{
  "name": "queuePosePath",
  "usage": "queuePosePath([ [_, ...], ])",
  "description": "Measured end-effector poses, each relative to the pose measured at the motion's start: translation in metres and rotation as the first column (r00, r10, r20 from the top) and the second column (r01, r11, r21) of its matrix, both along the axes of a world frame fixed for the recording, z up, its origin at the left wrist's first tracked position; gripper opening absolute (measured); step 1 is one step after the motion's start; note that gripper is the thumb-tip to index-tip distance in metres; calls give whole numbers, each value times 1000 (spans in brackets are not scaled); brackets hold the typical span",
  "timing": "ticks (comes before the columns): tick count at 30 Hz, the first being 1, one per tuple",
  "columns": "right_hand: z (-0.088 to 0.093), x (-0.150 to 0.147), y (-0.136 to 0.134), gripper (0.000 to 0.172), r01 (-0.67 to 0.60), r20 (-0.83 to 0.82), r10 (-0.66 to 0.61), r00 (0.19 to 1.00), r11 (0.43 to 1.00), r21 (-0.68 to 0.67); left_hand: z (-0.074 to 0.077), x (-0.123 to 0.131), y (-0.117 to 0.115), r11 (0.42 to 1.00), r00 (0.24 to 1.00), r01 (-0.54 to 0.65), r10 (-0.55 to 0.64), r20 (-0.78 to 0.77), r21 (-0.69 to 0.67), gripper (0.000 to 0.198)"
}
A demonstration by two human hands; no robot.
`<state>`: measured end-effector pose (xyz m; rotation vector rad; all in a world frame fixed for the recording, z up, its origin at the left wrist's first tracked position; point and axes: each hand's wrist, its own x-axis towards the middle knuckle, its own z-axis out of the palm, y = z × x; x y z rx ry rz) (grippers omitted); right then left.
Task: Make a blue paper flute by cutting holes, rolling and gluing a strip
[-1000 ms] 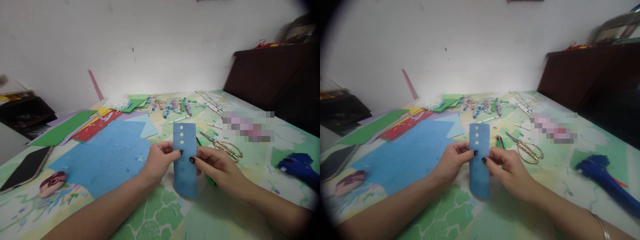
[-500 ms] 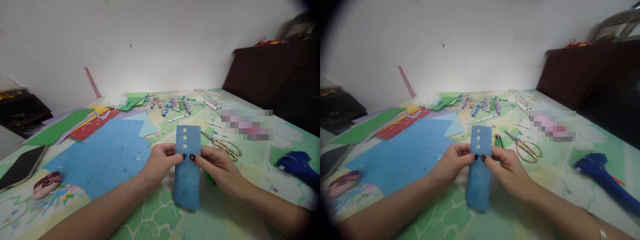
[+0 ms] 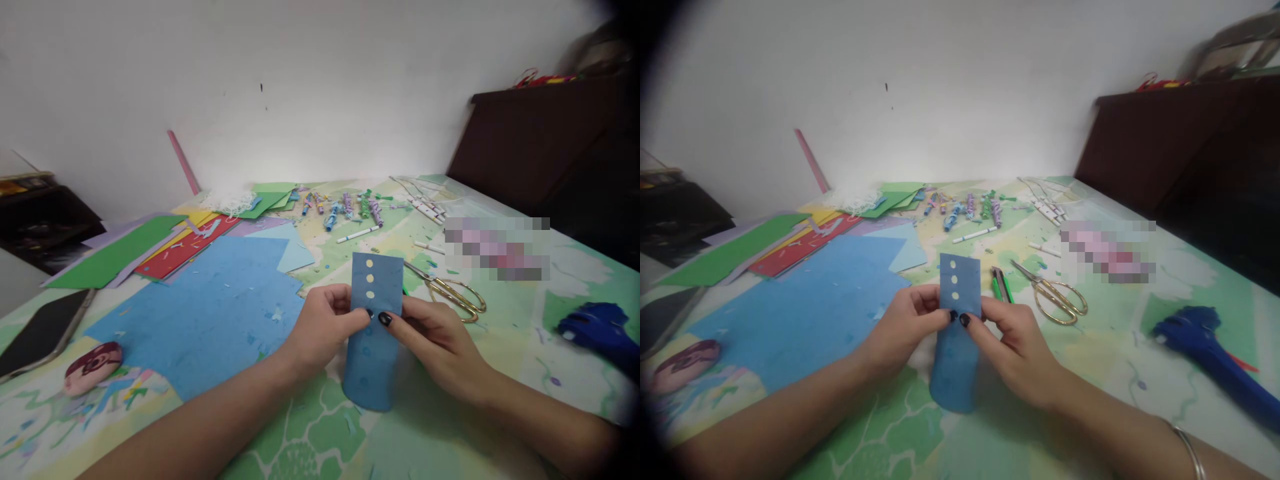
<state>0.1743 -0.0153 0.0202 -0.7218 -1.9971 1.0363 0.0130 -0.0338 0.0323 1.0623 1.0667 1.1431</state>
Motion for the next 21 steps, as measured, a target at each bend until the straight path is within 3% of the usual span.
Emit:
queuePosePath([
  [9,-1,2,5,22,-4,-48,-3,999,991,-133,-6,-4,3,995,990,93,-97,103,45,6],
  [15,0,4,9,22,25,-105,-45,993,982,-187,-7,-9,2,990,975,135,-138,176,31,14],
  [21,0,5,10,21,39,-108,-65,992,973,-227,-9,-11,3,988,974,151,-154,169,31,16],
])
